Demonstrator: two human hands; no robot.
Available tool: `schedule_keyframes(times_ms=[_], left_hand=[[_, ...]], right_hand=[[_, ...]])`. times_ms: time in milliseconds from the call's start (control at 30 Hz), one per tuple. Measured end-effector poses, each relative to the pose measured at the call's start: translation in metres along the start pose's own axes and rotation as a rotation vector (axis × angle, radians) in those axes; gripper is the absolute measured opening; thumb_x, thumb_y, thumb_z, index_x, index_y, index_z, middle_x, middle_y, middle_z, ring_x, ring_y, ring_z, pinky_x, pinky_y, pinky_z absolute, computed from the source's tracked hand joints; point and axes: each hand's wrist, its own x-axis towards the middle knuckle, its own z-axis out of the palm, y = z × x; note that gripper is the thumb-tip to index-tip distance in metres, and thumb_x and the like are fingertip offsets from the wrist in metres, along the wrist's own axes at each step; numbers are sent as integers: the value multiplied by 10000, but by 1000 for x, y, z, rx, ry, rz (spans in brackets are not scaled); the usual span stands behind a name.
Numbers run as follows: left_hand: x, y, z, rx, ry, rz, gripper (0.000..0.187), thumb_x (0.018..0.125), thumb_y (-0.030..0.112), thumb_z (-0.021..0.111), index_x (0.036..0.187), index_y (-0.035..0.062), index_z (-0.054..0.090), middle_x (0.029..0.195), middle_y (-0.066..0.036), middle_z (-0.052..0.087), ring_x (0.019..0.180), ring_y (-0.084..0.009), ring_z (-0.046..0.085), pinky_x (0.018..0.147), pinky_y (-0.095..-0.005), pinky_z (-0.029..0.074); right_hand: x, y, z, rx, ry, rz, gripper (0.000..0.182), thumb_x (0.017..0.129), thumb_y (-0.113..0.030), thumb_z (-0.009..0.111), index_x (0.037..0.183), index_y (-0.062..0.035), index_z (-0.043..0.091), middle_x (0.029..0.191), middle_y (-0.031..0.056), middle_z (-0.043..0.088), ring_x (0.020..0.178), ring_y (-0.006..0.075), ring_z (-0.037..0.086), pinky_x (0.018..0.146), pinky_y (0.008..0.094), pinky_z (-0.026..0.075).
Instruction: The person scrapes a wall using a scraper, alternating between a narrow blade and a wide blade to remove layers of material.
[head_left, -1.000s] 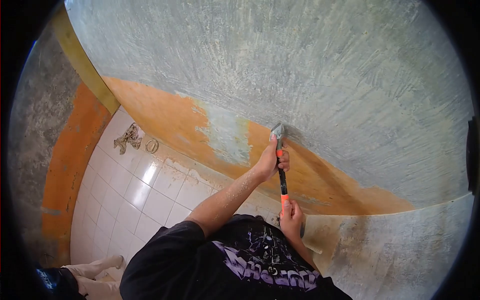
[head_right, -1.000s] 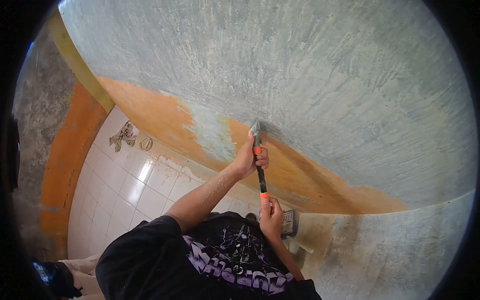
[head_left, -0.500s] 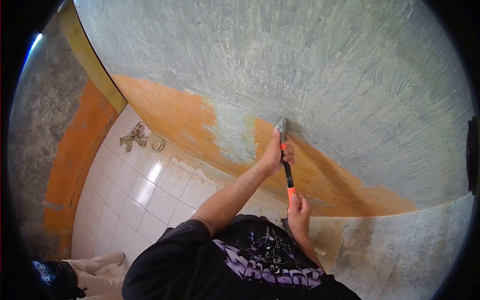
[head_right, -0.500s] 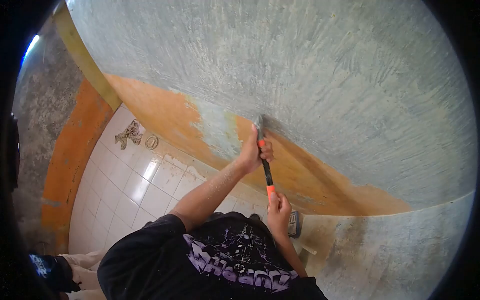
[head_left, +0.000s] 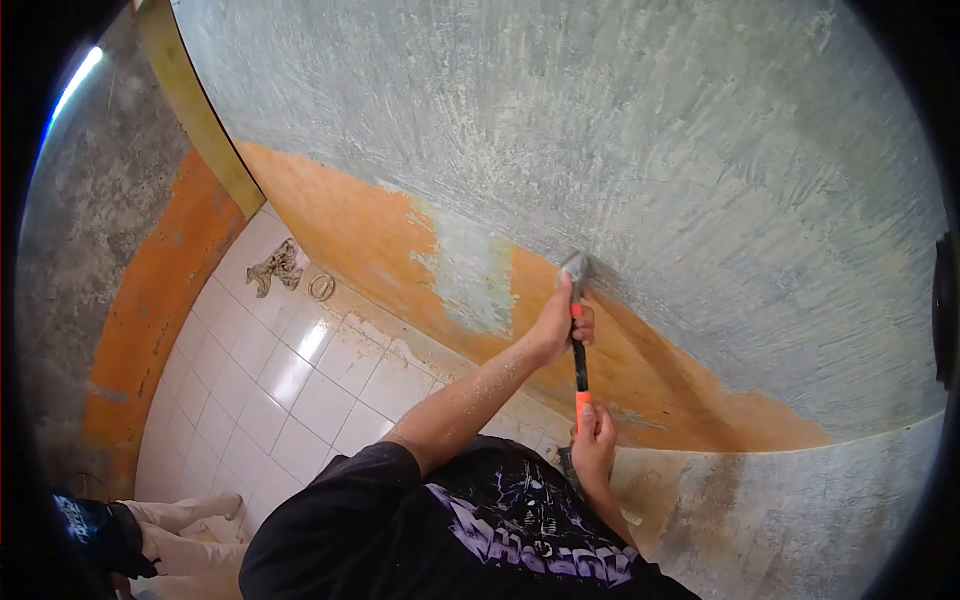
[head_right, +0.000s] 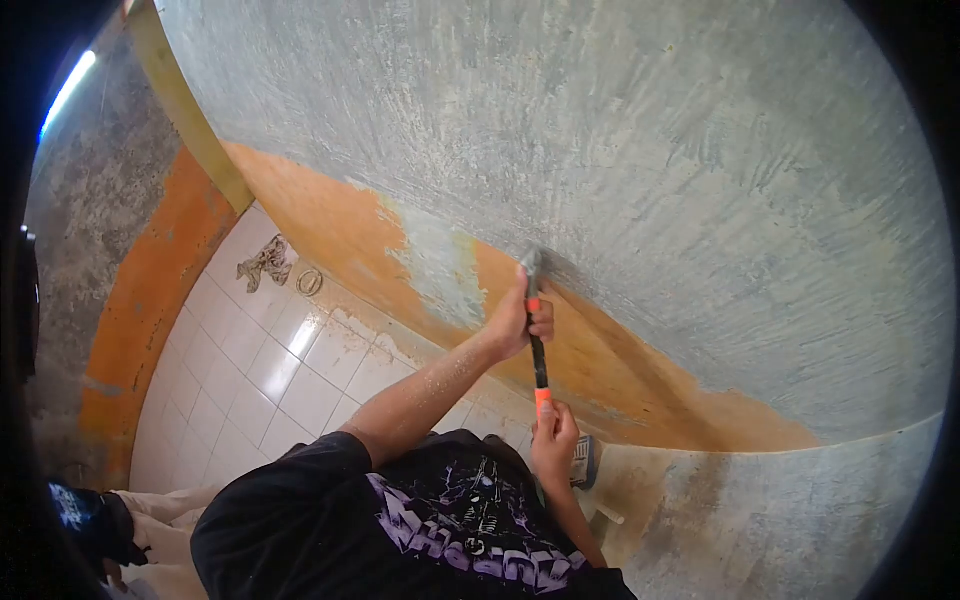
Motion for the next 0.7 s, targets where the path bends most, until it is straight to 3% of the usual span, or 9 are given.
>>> schedule_keyframes(times_ms=[100, 233, 300, 500, 700], left_hand=[[2, 13, -12, -44, -4, 81, 561, 973, 696, 275, 985, 155, 425, 604, 52, 271, 491, -94, 296, 544, -288, 329], [-8, 17, -8, 0, 73, 82, 554, 977, 688, 276, 980, 155, 426, 611, 46, 292, 501, -98, 310, 555, -293, 339], [-12, 1, -1, 39, 69, 55, 546, 979, 684, 279, 982, 157, 425, 613, 43, 302, 507, -100, 316, 559, -296, 342], [-13, -68, 23, 70, -16, -106, 485, 1006, 628, 302, 980, 159, 422, 630, 25, 338, 523, -108, 330, 581, -305, 353], [1, -113, 51, 116, -62, -127, 474, 1015, 596, 342, 975, 127, 403, 677, -17, 402, 559, -148, 398, 586, -326, 403]], right_hand=[[17, -5, 9, -184, -56, -96, 257, 1021, -275, 541, 948, -31, 571, 588, -50, 429, 474, 37, 396, 424, 222, 305], [20, 10, 8, -92, -148, -38, 257, 1018, -282, 546, 1037, -27, 565, 568, -44, 431, 452, 49, 401, 410, 228, 313], [7, 15, -5, 62, -202, 83, 276, 1010, -284, 563, 1105, -25, 560, 598, -22, 475, 465, 57, 423, 421, 222, 314], [-18, 27, -62, 282, -367, 207, 367, 1043, -327, 460, 1322, -89, 446, 647, 49, 491, 400, 106, 425, 371, 245, 350], [-22, 38, -114, 259, -255, 216, 461, 1042, -363, 470, 1393, -67, 434, 620, 36, 486, 420, 100, 421, 407, 245, 359]])
